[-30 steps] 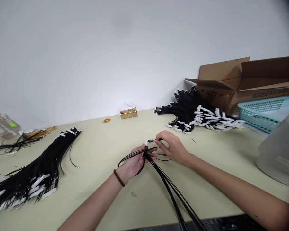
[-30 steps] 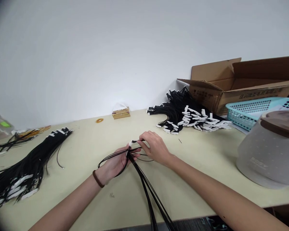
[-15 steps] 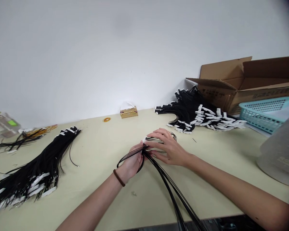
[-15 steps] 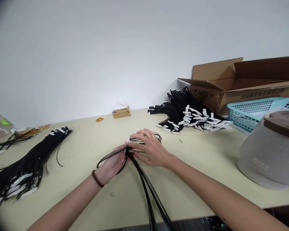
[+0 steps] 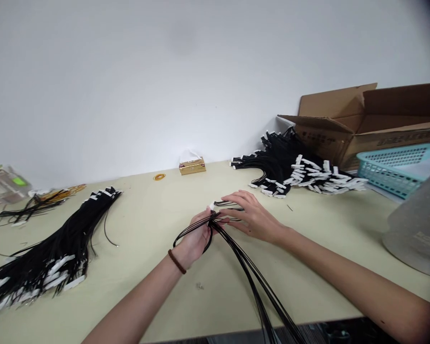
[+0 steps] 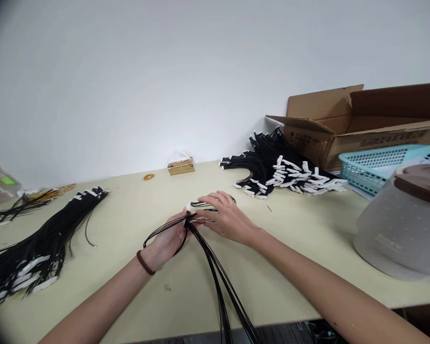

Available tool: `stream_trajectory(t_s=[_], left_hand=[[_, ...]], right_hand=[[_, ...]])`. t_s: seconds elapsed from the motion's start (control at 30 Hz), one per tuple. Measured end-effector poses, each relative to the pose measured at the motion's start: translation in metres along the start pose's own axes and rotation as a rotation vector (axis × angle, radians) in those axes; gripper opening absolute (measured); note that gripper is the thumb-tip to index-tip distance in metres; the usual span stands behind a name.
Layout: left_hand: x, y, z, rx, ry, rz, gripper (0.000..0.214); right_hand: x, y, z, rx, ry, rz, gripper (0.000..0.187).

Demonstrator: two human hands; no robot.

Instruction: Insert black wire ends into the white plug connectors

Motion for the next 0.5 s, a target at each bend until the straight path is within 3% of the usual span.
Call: stream_trajectory(t_s=[0.2,0.5], left_hand=[[0.0031,-0.0006,0.0012,0.004,-0.014,0.030,0.020],[0.0077,-0.0023,0.0008,0.010,0.005,0.056,0.023]], right_hand=[[-0.0033,0.0004,-0.0010,-0.015,-0.024,0.014,0.022],[-0.0078,0.0003,-0.0039,0.013,-0.082,-0.081,0.030]])
Point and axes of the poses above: each hand's wrist, its own y-axis away from the middle knuckle, its own x-axis out of the back of the hand, z = x × y, the point moved 4 cm from there along -y, towards the middle knuckle, and after that the axes turned 2 degrees about -x, right-handed, at the moved point
